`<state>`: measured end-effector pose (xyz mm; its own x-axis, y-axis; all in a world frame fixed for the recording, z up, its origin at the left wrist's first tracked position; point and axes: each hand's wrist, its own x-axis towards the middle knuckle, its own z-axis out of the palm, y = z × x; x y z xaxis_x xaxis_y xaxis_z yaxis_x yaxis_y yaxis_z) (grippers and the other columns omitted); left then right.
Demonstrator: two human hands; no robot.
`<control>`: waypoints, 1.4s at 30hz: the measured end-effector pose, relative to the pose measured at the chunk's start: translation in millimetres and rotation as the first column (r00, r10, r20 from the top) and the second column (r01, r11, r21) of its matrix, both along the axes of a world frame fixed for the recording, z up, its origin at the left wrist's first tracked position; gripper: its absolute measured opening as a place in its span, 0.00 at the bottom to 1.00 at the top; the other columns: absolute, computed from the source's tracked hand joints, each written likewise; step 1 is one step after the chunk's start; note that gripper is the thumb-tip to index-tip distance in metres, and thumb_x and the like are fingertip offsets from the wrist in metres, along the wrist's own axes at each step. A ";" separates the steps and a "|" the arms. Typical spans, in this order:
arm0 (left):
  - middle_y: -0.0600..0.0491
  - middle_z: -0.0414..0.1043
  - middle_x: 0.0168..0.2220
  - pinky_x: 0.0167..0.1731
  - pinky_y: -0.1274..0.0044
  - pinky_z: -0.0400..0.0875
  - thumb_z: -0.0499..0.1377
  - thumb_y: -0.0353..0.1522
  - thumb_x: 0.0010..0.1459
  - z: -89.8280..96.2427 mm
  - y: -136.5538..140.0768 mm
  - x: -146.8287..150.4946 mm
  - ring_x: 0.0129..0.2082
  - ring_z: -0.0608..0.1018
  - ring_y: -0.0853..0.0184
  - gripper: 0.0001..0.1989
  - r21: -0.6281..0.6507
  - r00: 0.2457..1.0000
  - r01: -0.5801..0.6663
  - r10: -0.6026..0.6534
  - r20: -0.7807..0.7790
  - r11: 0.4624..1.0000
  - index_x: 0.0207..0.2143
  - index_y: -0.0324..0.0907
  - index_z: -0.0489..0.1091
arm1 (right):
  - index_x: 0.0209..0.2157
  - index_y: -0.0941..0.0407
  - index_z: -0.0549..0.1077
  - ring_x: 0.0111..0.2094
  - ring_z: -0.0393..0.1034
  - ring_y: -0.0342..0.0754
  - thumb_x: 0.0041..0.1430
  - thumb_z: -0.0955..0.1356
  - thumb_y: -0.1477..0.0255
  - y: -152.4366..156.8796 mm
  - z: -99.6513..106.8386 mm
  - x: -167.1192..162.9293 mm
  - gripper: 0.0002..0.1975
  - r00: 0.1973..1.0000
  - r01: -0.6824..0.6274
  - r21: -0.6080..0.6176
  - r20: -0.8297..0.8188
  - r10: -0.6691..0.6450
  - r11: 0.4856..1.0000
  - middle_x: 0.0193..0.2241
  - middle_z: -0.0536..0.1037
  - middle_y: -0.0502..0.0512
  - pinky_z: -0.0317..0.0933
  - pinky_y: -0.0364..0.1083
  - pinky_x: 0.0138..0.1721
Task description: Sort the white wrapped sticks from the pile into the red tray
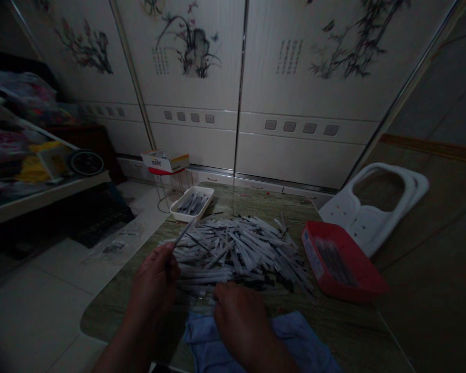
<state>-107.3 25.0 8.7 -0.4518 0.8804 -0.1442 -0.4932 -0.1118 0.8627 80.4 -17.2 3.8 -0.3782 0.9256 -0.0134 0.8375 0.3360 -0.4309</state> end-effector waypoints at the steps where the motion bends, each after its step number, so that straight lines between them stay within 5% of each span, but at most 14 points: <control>1: 0.64 0.58 0.21 0.17 0.83 0.54 0.69 0.37 0.52 -0.2 0.0 0.3 0.18 0.59 0.77 0.14 0.001 1.000 0.004 -0.004 0.002 1.000 0.30 0.42 0.66 | 0.36 0.51 0.76 0.36 0.75 0.48 0.60 0.65 0.77 -0.1 -1.4 -0.3 0.10 1.000 0.005 0.004 0.005 -0.005 1.000 0.35 0.81 0.51 0.51 0.45 0.34; 13: 0.64 0.58 0.19 0.16 0.82 0.52 0.68 0.40 0.52 -5.0 1.0 2.4 0.17 0.59 0.76 0.15 -0.041 0.999 0.026 -0.027 -0.017 0.999 0.31 0.43 0.66 | 0.35 0.54 0.74 0.39 0.73 0.49 0.59 0.66 0.76 2.9 -2.4 3.0 0.05 1.000 0.018 0.007 -0.010 -0.018 1.000 0.38 0.78 0.54 0.55 0.45 0.38; 18: 0.64 0.57 0.18 0.17 0.82 0.52 0.68 0.41 0.53 -7.2 1.7 5.1 0.17 0.58 0.76 0.15 -0.028 0.995 0.063 -0.065 -0.078 0.998 0.32 0.42 0.68 | 0.32 0.54 0.71 0.33 0.71 0.45 0.60 0.65 0.74 5.5 13.0 15.9 0.04 0.979 0.045 -0.072 -0.198 -0.059 0.996 0.30 0.77 0.50 0.53 0.43 0.32; 22: 0.64 0.58 0.19 0.17 0.83 0.52 0.68 0.41 0.52 -11.1 1.5 8.8 0.17 0.58 0.76 0.14 -0.051 0.982 0.155 -0.160 -0.105 0.987 0.33 0.42 0.70 | 0.33 0.54 0.71 0.28 0.69 0.45 0.62 0.65 0.69 12.1 26.7 36.4 0.05 0.868 0.114 -0.178 -0.461 -0.185 0.978 0.26 0.74 0.48 0.56 0.42 0.28; 27: 0.63 0.56 0.17 0.16 0.82 0.48 0.68 0.41 0.51 -13.0 -1.9 18.7 0.17 0.55 0.76 0.14 -0.096 0.934 0.313 -0.325 -0.147 0.945 0.30 0.43 0.69 | 0.38 0.55 0.75 0.31 0.71 0.46 0.59 0.69 0.63 20.6 31.9 62.9 0.11 0.591 0.241 -0.286 -0.715 -0.374 0.927 0.29 0.76 0.50 0.62 0.44 0.32; 30: 0.63 0.56 0.17 0.17 0.82 0.49 0.68 0.41 0.51 -14.1 -5.2 25.3 0.17 0.55 0.75 0.14 -0.133 0.890 0.403 -0.422 -0.174 0.905 0.28 0.42 0.69 | 0.39 0.56 0.76 0.28 0.69 0.46 0.58 0.69 0.59 22.8 31.2 73.3 0.15 0.490 0.258 -0.323 -0.769 -0.411 0.911 0.27 0.75 0.50 0.62 0.44 0.30; 42: 0.62 0.58 0.17 0.17 0.81 0.51 0.69 0.42 0.48 -16.4 -8.1 41.6 0.15 0.57 0.75 0.15 -0.197 0.819 0.496 -0.531 -0.219 0.846 0.26 0.43 0.70 | 0.38 0.55 0.76 0.25 0.66 0.43 0.61 0.67 0.53 16.3 27.8 89.4 0.19 0.482 0.268 -0.360 -0.753 -0.448 0.894 0.26 0.74 0.48 0.60 0.41 0.25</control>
<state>-65.7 16.9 -7.7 0.0249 0.9769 -0.2121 -0.2095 0.2126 0.9544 169.9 -0.9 31.6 0.0544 0.9970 -0.0559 0.1340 -0.0628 -0.9890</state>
